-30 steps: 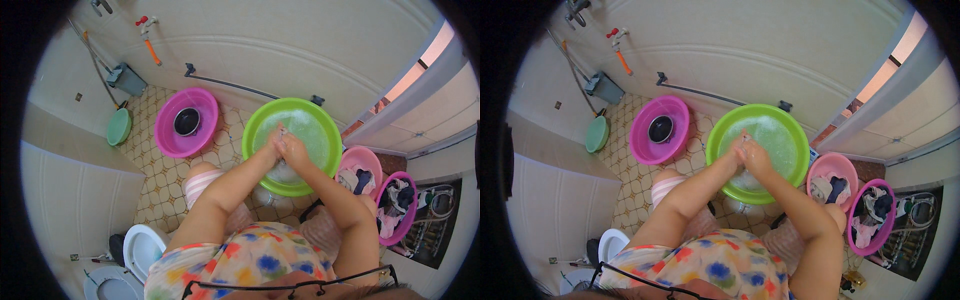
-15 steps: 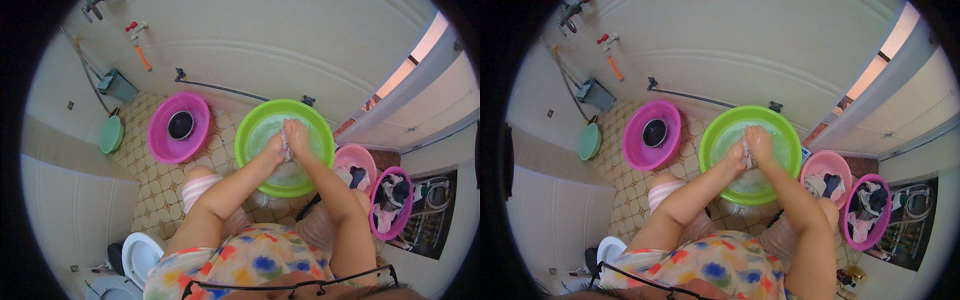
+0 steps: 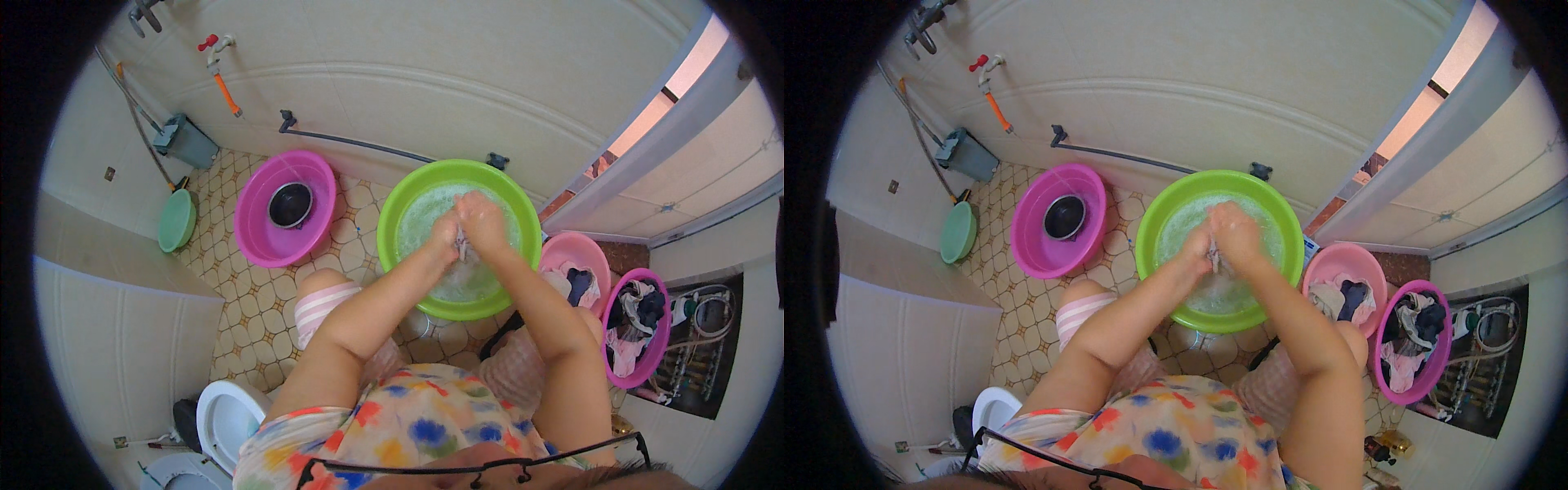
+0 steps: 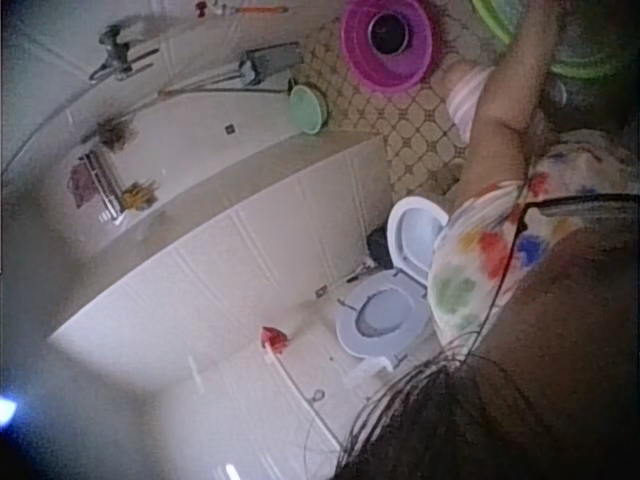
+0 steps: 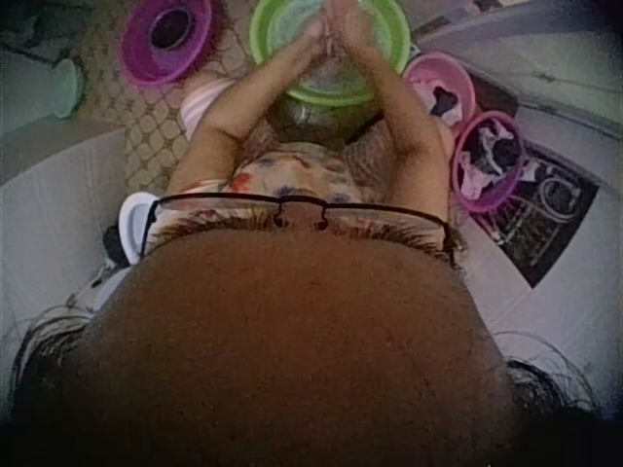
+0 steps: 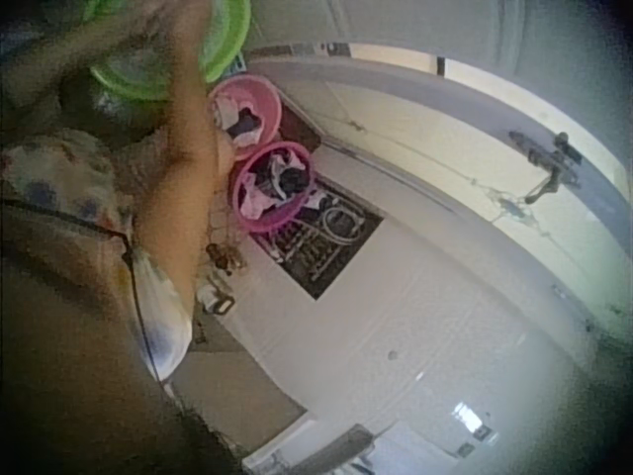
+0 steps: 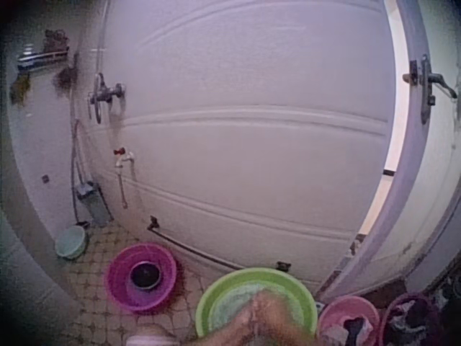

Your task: The person prepares a green basin with water and detergent, then washes a piece of clothing by hand. They pour water from a metal bowl into the basin, add detergent from a box and a small container, and then scrub the garment in the soapy water.

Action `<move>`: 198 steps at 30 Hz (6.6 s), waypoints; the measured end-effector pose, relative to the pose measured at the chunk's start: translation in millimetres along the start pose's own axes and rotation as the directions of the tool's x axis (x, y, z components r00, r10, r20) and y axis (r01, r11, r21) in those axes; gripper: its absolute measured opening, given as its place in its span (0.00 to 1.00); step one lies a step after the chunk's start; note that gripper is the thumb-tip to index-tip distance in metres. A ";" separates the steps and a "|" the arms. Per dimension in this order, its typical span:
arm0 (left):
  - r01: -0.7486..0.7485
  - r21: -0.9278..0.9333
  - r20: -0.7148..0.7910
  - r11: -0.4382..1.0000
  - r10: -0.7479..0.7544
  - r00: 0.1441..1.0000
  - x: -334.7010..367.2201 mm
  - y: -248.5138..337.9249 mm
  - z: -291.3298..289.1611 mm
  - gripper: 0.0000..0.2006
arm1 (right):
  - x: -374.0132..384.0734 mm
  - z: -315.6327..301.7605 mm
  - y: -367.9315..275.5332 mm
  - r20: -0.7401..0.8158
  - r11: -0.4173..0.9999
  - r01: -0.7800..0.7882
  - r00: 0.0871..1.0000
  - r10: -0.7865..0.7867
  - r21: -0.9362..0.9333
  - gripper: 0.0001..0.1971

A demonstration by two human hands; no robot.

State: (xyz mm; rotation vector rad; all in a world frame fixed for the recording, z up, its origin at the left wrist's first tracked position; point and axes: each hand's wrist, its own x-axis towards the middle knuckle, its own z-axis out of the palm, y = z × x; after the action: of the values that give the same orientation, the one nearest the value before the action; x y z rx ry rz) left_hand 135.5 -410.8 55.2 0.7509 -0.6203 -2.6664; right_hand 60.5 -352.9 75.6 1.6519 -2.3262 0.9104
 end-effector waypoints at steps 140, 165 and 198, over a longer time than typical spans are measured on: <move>0.275 0.196 -0.221 0.941 -0.231 0.948 15.8 13.4 -49.8 0.26 | -24.3 39.1 3.9 0.470 0.515 -0.680 0.733 0.491 0.523 0.12; 0.014 0.305 -0.170 0.952 0.041 0.985 -16.0 41.5 -26.6 0.17 | -30.8 20.1 42.3 0.987 0.731 -0.673 0.160 -0.003 0.112 0.17; 0.051 -0.121 0.042 0.991 -0.046 0.998 -3.3 -4.4 -7.6 0.18 | -1.4 9.6 -11.9 -0.102 1.000 0.009 0.995 -0.006 0.026 0.10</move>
State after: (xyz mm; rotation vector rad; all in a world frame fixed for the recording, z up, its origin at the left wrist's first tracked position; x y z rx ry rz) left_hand 141.6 -408.2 48.6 0.6903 -0.4495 -2.7401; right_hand 73.9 -359.5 71.9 1.5832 -2.2493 1.0035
